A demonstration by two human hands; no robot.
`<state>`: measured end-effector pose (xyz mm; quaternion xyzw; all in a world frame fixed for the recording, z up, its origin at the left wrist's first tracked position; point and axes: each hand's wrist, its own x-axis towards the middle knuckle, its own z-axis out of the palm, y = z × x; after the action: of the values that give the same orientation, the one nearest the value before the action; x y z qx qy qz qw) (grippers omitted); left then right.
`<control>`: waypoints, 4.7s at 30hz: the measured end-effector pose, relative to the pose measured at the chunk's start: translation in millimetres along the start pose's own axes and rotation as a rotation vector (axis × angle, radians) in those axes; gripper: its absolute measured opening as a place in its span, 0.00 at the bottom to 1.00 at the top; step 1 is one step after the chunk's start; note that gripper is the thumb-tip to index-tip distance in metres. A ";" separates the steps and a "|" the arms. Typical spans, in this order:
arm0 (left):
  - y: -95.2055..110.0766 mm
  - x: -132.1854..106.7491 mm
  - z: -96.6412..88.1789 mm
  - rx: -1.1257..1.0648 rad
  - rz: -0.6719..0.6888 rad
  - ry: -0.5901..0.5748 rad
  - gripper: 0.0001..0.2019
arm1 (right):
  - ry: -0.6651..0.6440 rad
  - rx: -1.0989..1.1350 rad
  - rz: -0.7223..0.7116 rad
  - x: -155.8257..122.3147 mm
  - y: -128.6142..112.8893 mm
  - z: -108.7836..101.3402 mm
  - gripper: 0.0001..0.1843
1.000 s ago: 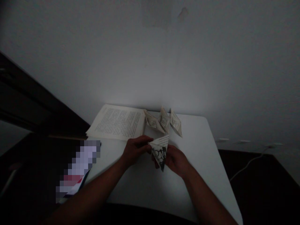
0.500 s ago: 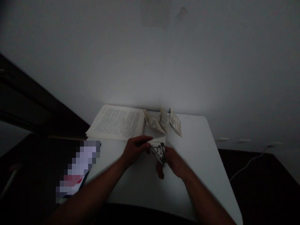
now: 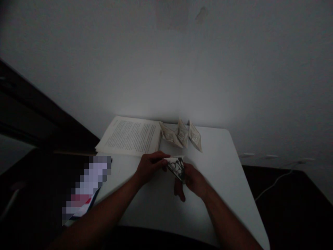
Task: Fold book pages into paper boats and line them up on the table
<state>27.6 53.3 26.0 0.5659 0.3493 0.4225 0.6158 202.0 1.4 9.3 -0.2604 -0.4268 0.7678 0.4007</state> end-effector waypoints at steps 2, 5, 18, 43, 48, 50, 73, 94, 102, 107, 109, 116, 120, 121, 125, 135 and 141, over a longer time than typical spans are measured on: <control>1.4 0.0 0.8 -0.011 -0.019 0.004 0.14 | 0.011 -0.006 0.010 -0.5 0.6 -0.5 0.35; 1.7 -0.1 2.0 -0.034 -0.063 0.022 0.14 | 0.022 -0.017 0.039 -1.8 0.7 -1.1 0.37; -4.9 -5.6 3.3 0.013 -0.097 -0.043 0.23 | 0.043 -0.034 0.089 -1.9 -0.4 -1.9 0.39; -8.3 -4.2 5.8 0.005 -0.019 -0.070 0.22 | 0.086 -0.039 0.068 -0.5 -0.9 0.3 0.34; -6.2 -2.1 3.2 -0.004 -0.006 -0.004 0.21 | 0.438 -0.125 -0.285 -0.8 -4.4 1.3 0.18; -5.2 -1.6 2.7 -0.011 -0.001 0.006 0.22 | 0.640 -0.193 -0.416 -0.9 -6.1 -2.5 0.16; -7.9 -4.5 3.4 0.172 0.001 0.061 0.17 | 0.767 -0.434 -0.324 4.4 -12.7 0.1 0.15; -2.4 -5.8 2.1 0.070 0.051 0.045 0.16 | 0.696 -0.438 -0.274 4.2 -12.2 -3.7 0.12; -6.5 -7.4 -7.1 0.095 0.168 -0.027 0.29 | 0.729 -0.340 -0.329 1.1 -5.2 -14.8 0.09; -2.5 -8.5 -9.4 0.301 0.295 -0.011 0.24 | 0.730 -0.350 -0.336 1.7 -4.0 -15.6 0.08; -0.3 -8.6 -9.2 0.360 0.314 0.014 0.21 | 0.741 -0.372 -0.332 1.7 -5.0 -13.9 0.08; -4.9 -7.9 -8.6 0.371 0.264 0.120 0.13 | 0.728 -0.399 -0.341 0.6 -7.3 -9.0 0.09; -5.6 -6.6 -6.6 0.255 0.195 0.142 0.10 | 0.730 -0.411 -0.354 0.8 -5.6 -9.4 0.09; -5.0 -6.2 -5.8 0.206 0.171 0.145 0.10 | 0.733 -0.416 -0.358 0.8 -5.2 -9.5 0.09; -3.5 -3.9 -3.4 -0.026 0.094 0.120 0.17 | 0.746 -0.459 -0.354 1.0 -6.1 -7.9 0.09; 1.7 -1.6 -4.6 0.050 -0.128 -0.085 0.20 | 0.752 -0.623 -0.303 -0.7 -13.6 4.3 0.10; 5.1 -1.4 -4.1 -0.086 -0.170 -0.190 0.21 | 0.740 -0.533 -0.285 0.0 -13.4 -1.2 0.11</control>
<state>22.7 53.7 30.5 0.5449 0.3174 0.3279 0.7034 208.1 6.2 20.3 -0.5492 -0.4689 0.4245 0.5462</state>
